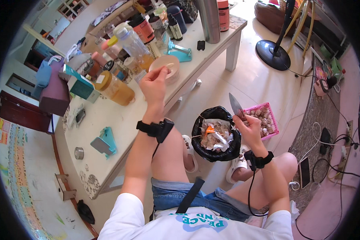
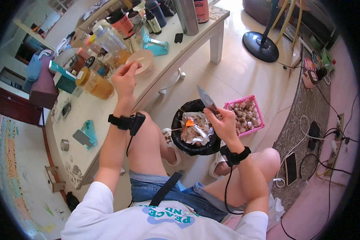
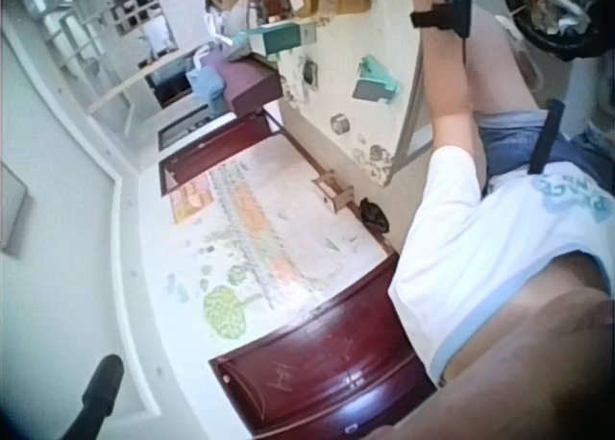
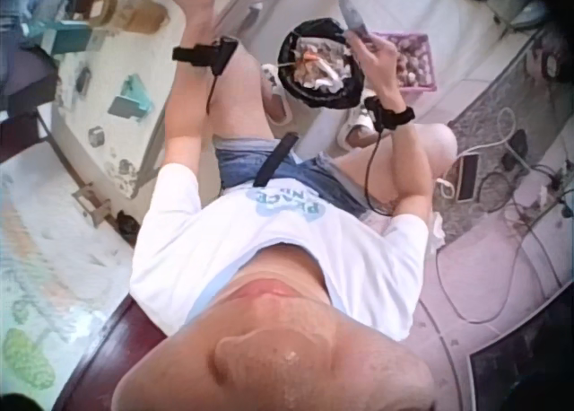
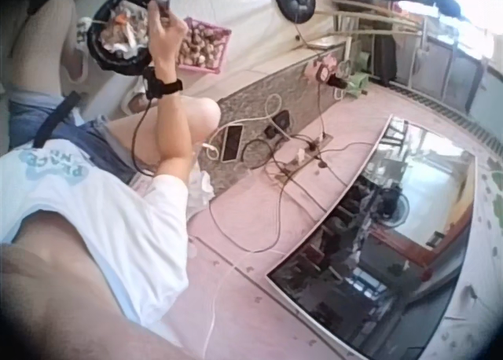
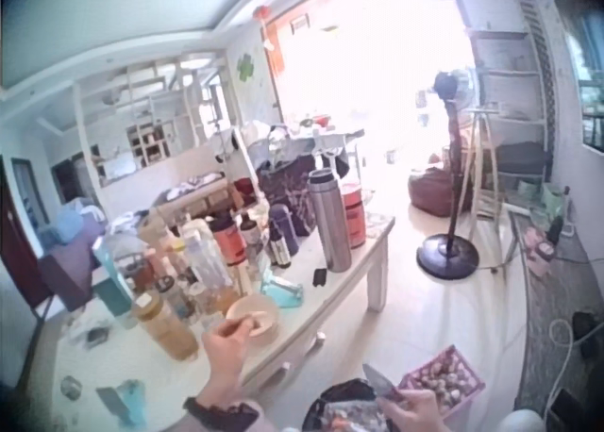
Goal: The person peels garlic cloves using a knife and by hand, discarding the skins into a trash can.
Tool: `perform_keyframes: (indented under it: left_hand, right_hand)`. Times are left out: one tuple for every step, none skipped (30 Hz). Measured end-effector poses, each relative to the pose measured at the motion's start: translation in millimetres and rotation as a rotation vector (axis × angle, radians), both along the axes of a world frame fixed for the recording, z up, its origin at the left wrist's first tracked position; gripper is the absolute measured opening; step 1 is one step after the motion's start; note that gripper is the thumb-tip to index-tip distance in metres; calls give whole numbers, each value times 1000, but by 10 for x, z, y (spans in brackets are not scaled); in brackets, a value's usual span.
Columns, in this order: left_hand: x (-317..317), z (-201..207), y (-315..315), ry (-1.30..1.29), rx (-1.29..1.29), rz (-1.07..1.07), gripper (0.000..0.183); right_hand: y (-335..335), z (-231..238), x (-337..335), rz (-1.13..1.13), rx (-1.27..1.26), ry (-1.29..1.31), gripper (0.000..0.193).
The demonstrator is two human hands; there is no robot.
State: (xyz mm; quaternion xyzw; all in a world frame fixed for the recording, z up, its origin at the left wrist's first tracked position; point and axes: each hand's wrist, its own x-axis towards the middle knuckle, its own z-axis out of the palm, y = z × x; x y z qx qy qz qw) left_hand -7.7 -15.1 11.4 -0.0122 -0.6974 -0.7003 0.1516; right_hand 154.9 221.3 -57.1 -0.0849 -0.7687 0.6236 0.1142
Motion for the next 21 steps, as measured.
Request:
perform_keyframes:
  left_hand:
    - [-98,-28,-65,-6,-62,20,14]
    - [-196,-55,-141,-7,-127,49,15]
    - [-296,-100,-204,67,-140,51,14]
    - [-317,-79,-190,72,-143,43,14]
    - [-332,-61,-186,24,-153,43,14]
    - [-338,-49,-188,-25,-164,45,14]
    - [-299,-14,-147,-23,-166,40,14]
    - [-226,33,-84,13,-206,2,13]
    - [-146,54,-24,50,-246,-34,13]
    - [-36,34,40,51,-317,-133,12]
    - [94,5,100,54,-390,-222,12]
    - [201,-76,170,56,-503,-365,12]
    - [304,-178,242,58,-613,-506,13]
    - [407,-292,316,27,-718,-600,12]
    - [497,-404,384,-5,-822,-695,12]
    - [545,-538,427,171,-900,-790,14]
    - [552,-642,458,13,-1001,-853,15]
    - [553,-741,476,-152,-1095,-914,15]
    - [564,-776,492,-155,-1092,-906,15]
    - [574,-809,494,-100,-1065,-936,20]
    - [590,-842,495,-46,-1038,-964,26]
  right_hand:
    - [22,7,18,14,12,-5,20]
    - [27,21,20,37,21,-6,21]
    - [-1,40,17,33,1,40,22]
    - [22,38,35,25,-2,44,22]
    - [42,34,46,22,18,40,22]
    - [52,35,50,22,37,35,22]
    - [66,43,59,17,35,37,22]
    - [71,52,68,-1,36,56,22]
    - [79,58,71,-18,36,75,22]
    - [87,61,78,-23,32,72,22]
    - [89,69,66,-15,41,75,21]
    - [93,70,60,-8,51,77,21]
    - [96,51,54,-5,49,69,21]
    - [88,36,51,0,49,66,21]
    - [83,23,49,-9,44,64,21]
    - [78,23,52,-16,39,63,21]
    - [54,32,42,-5,39,67,21]
    - [28,37,37,0,19,54,21]
    - [11,36,37,0,-2,40,21]
    - [6,48,42,10,-1,41,21]
    - [11,68,52,5,17,45,21]
